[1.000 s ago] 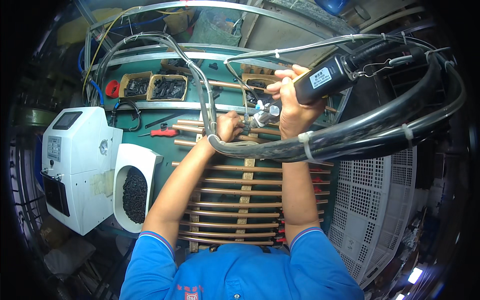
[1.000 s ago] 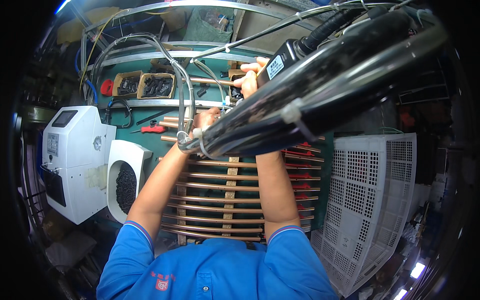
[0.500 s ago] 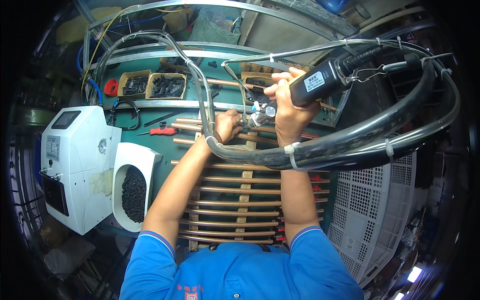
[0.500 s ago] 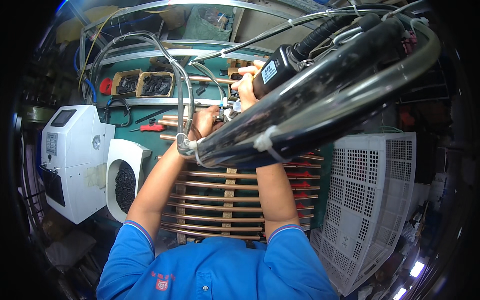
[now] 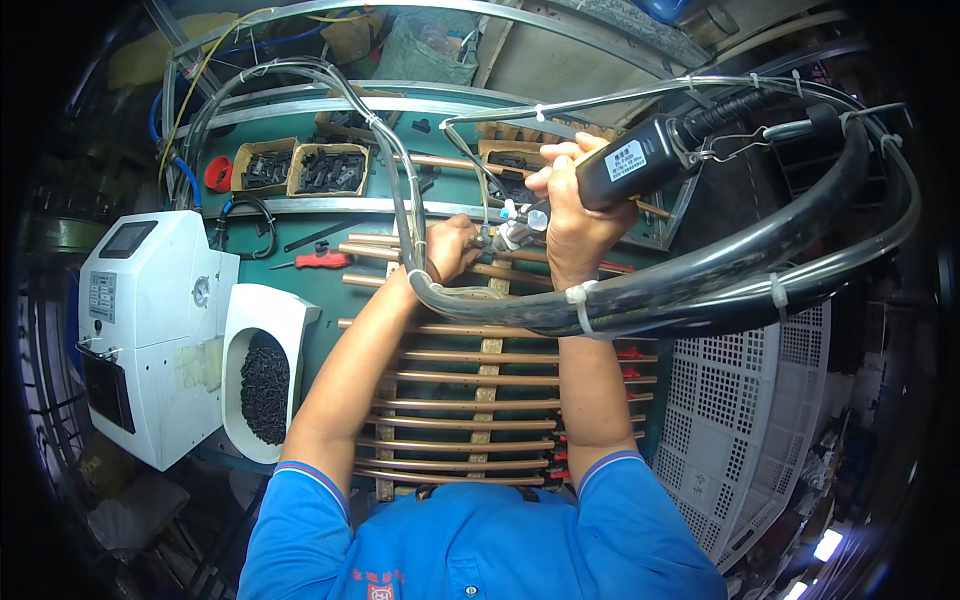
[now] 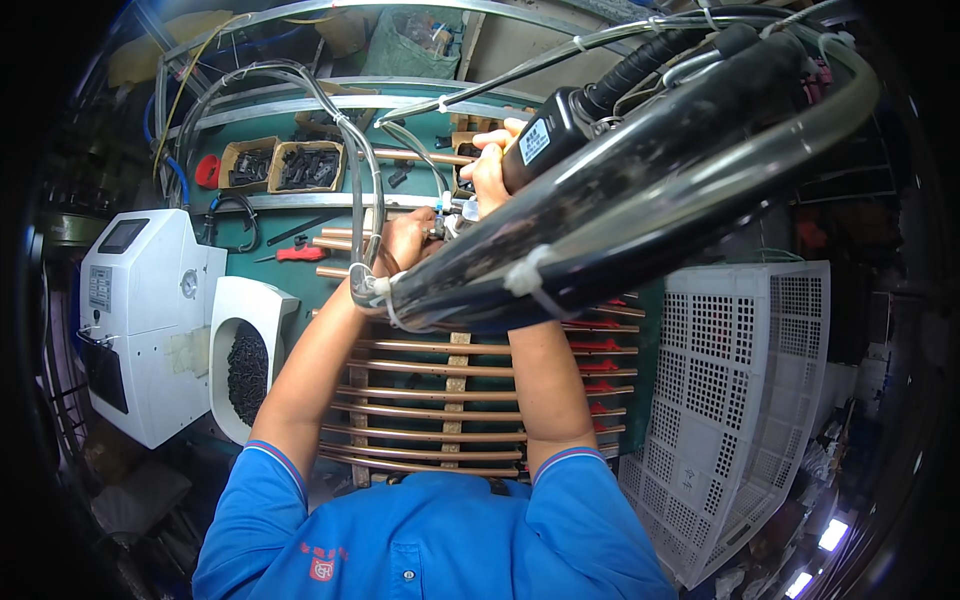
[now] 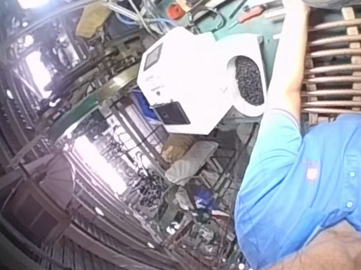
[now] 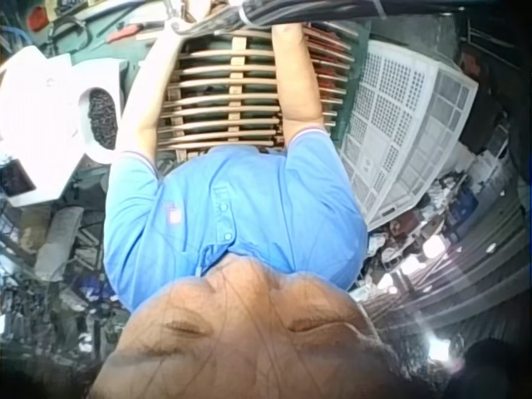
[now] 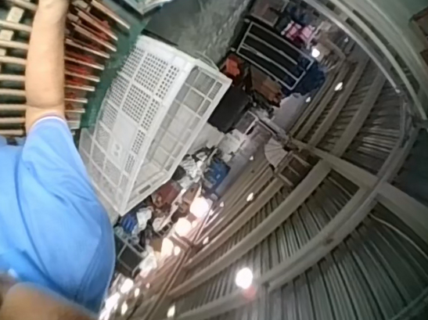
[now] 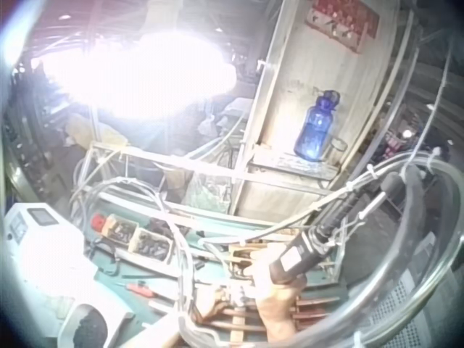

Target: The person uses a handheld tool to attach small black components to the ends of multiple metal rods arranged on a wooden jig. They then transfer the rods into a white basket, reload the jig with new rods, and continue the attachment process.

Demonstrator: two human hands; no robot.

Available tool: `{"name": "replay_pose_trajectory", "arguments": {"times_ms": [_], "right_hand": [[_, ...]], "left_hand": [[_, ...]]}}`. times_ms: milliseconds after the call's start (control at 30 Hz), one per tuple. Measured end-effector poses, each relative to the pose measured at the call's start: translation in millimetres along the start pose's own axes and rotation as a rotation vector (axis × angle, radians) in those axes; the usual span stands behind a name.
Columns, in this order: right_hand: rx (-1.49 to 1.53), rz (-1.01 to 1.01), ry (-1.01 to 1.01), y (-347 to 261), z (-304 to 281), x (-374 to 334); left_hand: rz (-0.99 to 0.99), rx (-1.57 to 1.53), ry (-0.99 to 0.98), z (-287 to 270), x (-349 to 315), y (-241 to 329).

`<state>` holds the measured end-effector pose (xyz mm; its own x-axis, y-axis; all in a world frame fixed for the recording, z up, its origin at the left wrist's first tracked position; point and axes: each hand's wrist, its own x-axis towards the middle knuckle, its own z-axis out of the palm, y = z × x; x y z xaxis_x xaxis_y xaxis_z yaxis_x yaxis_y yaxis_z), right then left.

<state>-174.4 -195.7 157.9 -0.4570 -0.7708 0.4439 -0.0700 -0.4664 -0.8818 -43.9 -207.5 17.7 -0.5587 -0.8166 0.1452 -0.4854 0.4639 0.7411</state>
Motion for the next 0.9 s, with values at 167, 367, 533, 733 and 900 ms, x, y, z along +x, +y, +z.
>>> {"name": "replay_pose_trajectory", "arguments": {"times_ms": [167,367,533,733,900], "right_hand": [[-0.036,-0.148,-0.108,20,-14,3],[-0.032,-0.054,-0.098,21,-15,-3],[-0.114,-0.129,-0.047,20,-8,-9],[-0.536,-0.489,-0.175,17,-6,-10],[-0.532,-0.475,-0.201,15,-2,-13]], "left_hand": [[-0.017,0.049,-0.031,5,2,-4],[0.024,0.124,-0.029,11,4,-15],[0.011,0.118,-0.034,10,2,-16],[0.055,0.148,-0.036,5,1,-12],[0.013,0.207,-0.031,16,2,-19]]}}
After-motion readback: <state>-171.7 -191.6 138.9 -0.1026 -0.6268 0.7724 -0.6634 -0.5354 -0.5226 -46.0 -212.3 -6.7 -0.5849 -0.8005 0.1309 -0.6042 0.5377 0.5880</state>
